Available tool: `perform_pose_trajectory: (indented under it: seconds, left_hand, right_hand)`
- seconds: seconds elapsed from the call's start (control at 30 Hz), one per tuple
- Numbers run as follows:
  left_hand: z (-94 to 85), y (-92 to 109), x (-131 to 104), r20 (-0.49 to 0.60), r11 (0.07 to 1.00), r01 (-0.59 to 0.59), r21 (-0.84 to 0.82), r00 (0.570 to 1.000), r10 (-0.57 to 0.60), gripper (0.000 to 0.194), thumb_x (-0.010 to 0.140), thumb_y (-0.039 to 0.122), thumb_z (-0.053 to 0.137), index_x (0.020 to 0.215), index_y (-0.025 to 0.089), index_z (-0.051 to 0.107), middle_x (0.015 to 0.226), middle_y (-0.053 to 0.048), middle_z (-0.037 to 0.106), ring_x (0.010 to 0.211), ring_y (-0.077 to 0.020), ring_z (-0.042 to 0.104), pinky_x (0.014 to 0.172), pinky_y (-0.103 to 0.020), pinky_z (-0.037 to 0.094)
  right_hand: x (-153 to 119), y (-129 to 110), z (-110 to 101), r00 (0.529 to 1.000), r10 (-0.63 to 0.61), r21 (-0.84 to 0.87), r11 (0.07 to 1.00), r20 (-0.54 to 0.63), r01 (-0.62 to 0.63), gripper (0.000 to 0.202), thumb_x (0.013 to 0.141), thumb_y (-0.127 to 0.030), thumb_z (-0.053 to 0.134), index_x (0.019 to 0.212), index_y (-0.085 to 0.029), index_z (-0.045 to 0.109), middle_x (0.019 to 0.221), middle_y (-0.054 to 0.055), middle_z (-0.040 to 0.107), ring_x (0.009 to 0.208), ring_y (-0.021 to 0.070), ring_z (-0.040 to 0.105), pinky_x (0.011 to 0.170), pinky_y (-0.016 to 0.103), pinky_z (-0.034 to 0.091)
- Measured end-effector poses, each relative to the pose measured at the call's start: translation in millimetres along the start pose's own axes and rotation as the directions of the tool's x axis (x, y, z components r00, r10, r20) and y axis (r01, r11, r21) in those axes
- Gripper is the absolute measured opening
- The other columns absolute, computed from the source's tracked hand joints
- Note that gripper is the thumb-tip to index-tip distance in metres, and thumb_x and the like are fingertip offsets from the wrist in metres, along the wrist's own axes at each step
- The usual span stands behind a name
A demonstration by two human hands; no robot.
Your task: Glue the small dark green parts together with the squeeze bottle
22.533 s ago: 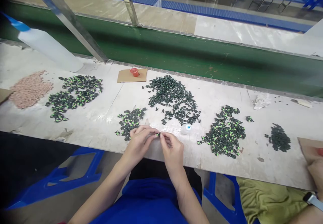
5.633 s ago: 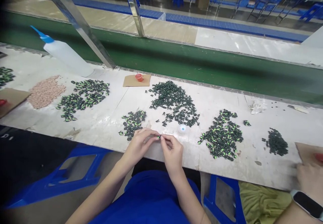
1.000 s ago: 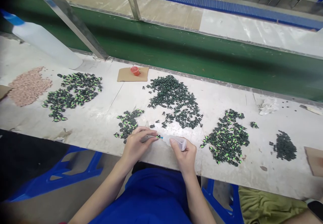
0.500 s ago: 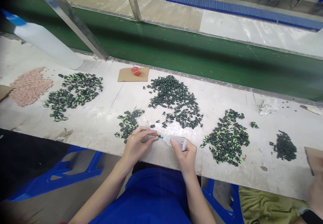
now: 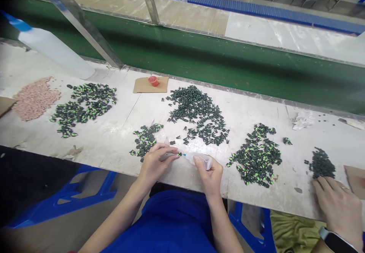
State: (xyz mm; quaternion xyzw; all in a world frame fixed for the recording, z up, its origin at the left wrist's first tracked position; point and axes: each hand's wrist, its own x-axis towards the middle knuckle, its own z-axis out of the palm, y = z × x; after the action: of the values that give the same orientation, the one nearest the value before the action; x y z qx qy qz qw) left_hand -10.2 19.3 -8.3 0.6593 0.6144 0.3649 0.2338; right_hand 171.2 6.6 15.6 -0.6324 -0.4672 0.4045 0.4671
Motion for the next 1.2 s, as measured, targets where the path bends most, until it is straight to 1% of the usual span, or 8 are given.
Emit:
perform_pose_trajectory:
  seconds: [0.3, 0.47, 0.6, 0.8, 0.9, 1.0, 1.1, 1.2]
  left_hand:
    - [0.5, 1.1, -0.8, -0.017, 1.0, -0.017, 0.011, 1.0, 0.017, 0.014, 0.074, 0.016, 0.073, 0.084, 0.024, 0.074, 0.083, -0.003, 0.069, 0.083, -0.0186, 0.066, 0.077, -0.032, 0.056]
    - [0.6, 0.3, -0.6, -0.017, 0.999, -0.031, 0.032, 0.999, 0.031, 0.012, 0.075, 0.016, 0.072, 0.083, 0.024, 0.074, 0.081, -0.002, 0.07, 0.083, -0.0192, 0.066, 0.076, -0.033, 0.056]
    - [1.7, 0.0, -0.3, -0.023, 0.997, -0.063, 0.032, 0.998, 0.064, 0.012, 0.075, 0.016, 0.072, 0.084, 0.024, 0.073, 0.081, -0.002, 0.071, 0.083, -0.0194, 0.065, 0.075, -0.033, 0.056]
    - [-6.8, 2.2, 2.2, -0.037, 0.987, -0.159, 0.022, 0.986, 0.16, 0.008, 0.08, 0.022, 0.068, 0.087, 0.022, 0.072, 0.082, -0.003, 0.072, 0.086, -0.0197, 0.064, 0.076, -0.032, 0.056]
    - [-17.3, 1.0, 8.2, -0.057, 0.982, -0.179, 0.058, 0.982, 0.182, 0.01, 0.084, 0.025, 0.065, 0.091, 0.022, 0.071, 0.086, -0.004, 0.073, 0.087, -0.0207, 0.062, 0.078, -0.035, 0.054]
    - [-22.9, -3.5, 15.6, -0.064, 0.973, -0.193, 0.125, 0.977, 0.202, 0.012, 0.085, 0.021, 0.062, 0.093, 0.021, 0.071, 0.09, -0.005, 0.074, 0.09, -0.023, 0.06, 0.081, -0.039, 0.052]
    - [-20.5, -8.4, 20.8, -0.014, 0.967, -0.196, 0.161, 0.979, 0.201, 0.013, 0.085, 0.018, 0.061, 0.093, 0.021, 0.071, 0.09, -0.005, 0.074, 0.09, -0.0242, 0.058, 0.082, -0.041, 0.05]
    - [-17.2, -10.2, 23.5, 0.027, 0.964, -0.198, 0.177, 0.98, 0.196, 0.014, 0.086, 0.018, 0.059, 0.093, 0.02, 0.071, 0.087, -0.005, 0.073, 0.089, -0.0243, 0.057, 0.081, -0.041, 0.049]
  right_hand:
    - [0.8, -2.4, 0.1, 1.0, -0.001, -0.015, 1.0, 0.031, 0.001, 0.026, 0.073, -0.04, 0.068, 0.062, -0.017, 0.07, 0.059, 0.003, 0.068, 0.054, 0.0171, 0.06, 0.049, 0.026, 0.048]
    - [0.9, -1.5, 0.9, 1.0, 0.01, -0.005, 1.0, 0.0, -0.01, 0.027, 0.073, -0.04, 0.067, 0.06, -0.017, 0.068, 0.056, 0.002, 0.066, 0.052, 0.0161, 0.057, 0.049, 0.026, 0.046]
    - [0.3, 3.1, -1.5, 0.999, -0.005, 0.042, 0.999, -0.054, 0.007, 0.026, 0.074, -0.041, 0.066, 0.065, -0.017, 0.069, 0.059, 0.002, 0.067, 0.055, 0.0169, 0.059, 0.051, 0.027, 0.047]
    - [2.1, 11.8, -10.4, 0.97, -0.052, 0.147, 0.985, -0.239, 0.089, 0.032, 0.071, -0.039, 0.071, 0.093, -0.017, 0.063, 0.085, 0.007, 0.072, 0.074, 0.0216, 0.067, 0.065, 0.033, 0.053]
    - [6.6, 11.6, -13.2, 0.968, -0.067, 0.177, 0.978, -0.244, 0.112, 0.037, 0.066, -0.033, 0.077, 0.091, -0.02, 0.053, 0.09, 0.008, 0.072, 0.087, 0.0241, 0.069, 0.08, 0.038, 0.053]
    - [13.2, 9.9, -13.5, 0.968, -0.075, 0.173, 0.978, -0.238, 0.118, 0.043, 0.064, -0.031, 0.079, 0.09, -0.022, 0.046, 0.098, 0.01, 0.072, 0.098, 0.0255, 0.068, 0.092, 0.044, 0.049]
    - [18.1, 10.4, -11.8, 0.953, -0.067, 0.098, 0.99, -0.297, 0.1, 0.048, 0.062, -0.032, 0.08, 0.095, -0.021, 0.047, 0.098, 0.01, 0.07, 0.096, 0.0245, 0.068, 0.092, 0.044, 0.05]
    - [18.1, 12.9, -10.0, 0.949, -0.086, 0.064, 0.992, -0.303, 0.111, 0.05, 0.063, -0.031, 0.079, 0.101, -0.021, 0.048, 0.1, 0.009, 0.068, 0.096, 0.0226, 0.067, 0.09, 0.042, 0.051]
